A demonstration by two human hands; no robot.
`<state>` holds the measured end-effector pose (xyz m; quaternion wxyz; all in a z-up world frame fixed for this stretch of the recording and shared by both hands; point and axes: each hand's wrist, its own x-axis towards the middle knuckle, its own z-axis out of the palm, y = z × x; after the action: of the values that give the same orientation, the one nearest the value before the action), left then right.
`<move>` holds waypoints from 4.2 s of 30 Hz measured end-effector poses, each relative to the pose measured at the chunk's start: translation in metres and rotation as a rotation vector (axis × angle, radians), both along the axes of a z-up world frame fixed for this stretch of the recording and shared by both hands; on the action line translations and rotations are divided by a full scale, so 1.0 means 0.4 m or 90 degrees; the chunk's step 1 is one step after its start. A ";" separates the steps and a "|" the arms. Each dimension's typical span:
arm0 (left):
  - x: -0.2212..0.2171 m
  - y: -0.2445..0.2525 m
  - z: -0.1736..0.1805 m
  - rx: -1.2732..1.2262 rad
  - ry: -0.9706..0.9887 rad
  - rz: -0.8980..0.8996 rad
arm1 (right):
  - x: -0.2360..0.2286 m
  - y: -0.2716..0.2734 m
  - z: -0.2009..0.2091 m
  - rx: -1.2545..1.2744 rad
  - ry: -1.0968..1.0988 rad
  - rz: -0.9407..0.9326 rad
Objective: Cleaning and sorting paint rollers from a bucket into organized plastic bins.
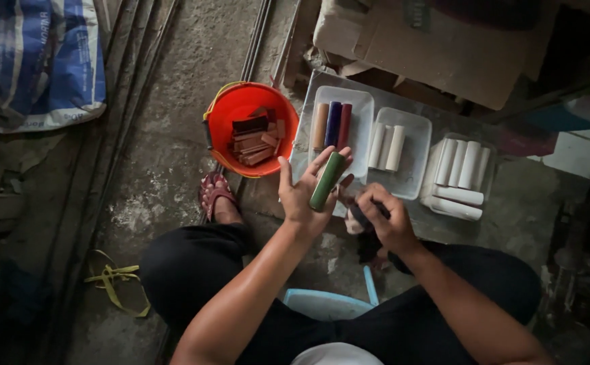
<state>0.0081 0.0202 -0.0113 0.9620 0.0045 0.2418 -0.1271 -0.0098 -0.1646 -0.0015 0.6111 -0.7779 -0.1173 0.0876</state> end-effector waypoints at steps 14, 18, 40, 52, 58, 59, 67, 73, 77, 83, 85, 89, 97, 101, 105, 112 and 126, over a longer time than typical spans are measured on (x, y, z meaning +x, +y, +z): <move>-0.027 -0.059 -0.040 0.159 -0.131 -0.026 | 0.027 0.034 0.053 -0.138 -0.165 -0.097; -0.030 -0.065 -0.072 0.047 -0.112 -0.025 | -0.006 0.052 0.081 -0.127 -0.090 -0.056; -0.100 -0.139 -0.053 0.609 -0.224 -0.319 | 0.051 -0.048 0.034 -0.104 0.093 -0.117; -0.111 -0.055 0.022 0.917 -0.683 -0.739 | 0.315 0.064 -0.047 -0.142 0.128 0.023; -0.125 -0.035 0.047 0.993 -0.695 -0.794 | 0.418 0.151 -0.226 -0.259 0.204 -0.034; -0.121 -0.032 0.045 0.991 -0.714 -0.804 | 0.429 0.158 -0.248 -0.282 0.202 -0.044; -0.136 -0.028 0.028 1.004 -0.722 -0.808 | 0.436 0.203 -0.200 -0.349 0.198 -0.052; -0.131 -0.027 0.029 1.009 -0.760 -0.813 | 0.440 0.202 -0.202 -0.383 0.162 -0.070; -0.120 -0.025 0.050 1.041 -0.720 -0.814 | 0.433 0.175 -0.201 -0.345 0.086 -0.069; -0.089 0.050 0.160 0.984 -0.639 -0.758 | 0.246 0.084 0.056 -0.186 0.109 0.093; -0.084 0.051 0.156 1.003 -0.606 -0.724 | 0.164 0.034 0.124 -0.161 0.174 0.151; -0.078 0.033 0.119 1.007 -0.606 -0.707 | 0.013 -0.066 0.124 -0.183 0.220 0.307; -0.103 -0.004 0.095 1.073 -0.546 -0.612 | -0.049 -0.113 -0.032 -0.013 0.375 0.206; -0.108 0.001 0.132 1.001 -0.535 -0.583 | -0.020 -0.057 -0.017 -0.134 0.336 0.143; -0.086 0.030 0.096 1.152 -0.503 -0.539 | -0.021 -0.129 -0.233 -0.013 0.309 0.112; 0.030 0.022 0.000 1.687 -0.504 -0.039 | -0.072 -0.056 -0.106 0.073 0.335 0.104; 0.083 -0.023 -0.093 1.692 -0.399 -0.357 | -0.077 -0.032 0.046 0.027 0.338 0.189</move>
<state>0.0413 0.0110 -0.0483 0.1937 0.9796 -0.0520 0.0151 -0.0407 -0.1775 0.0167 0.6169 -0.6895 -0.0675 0.3734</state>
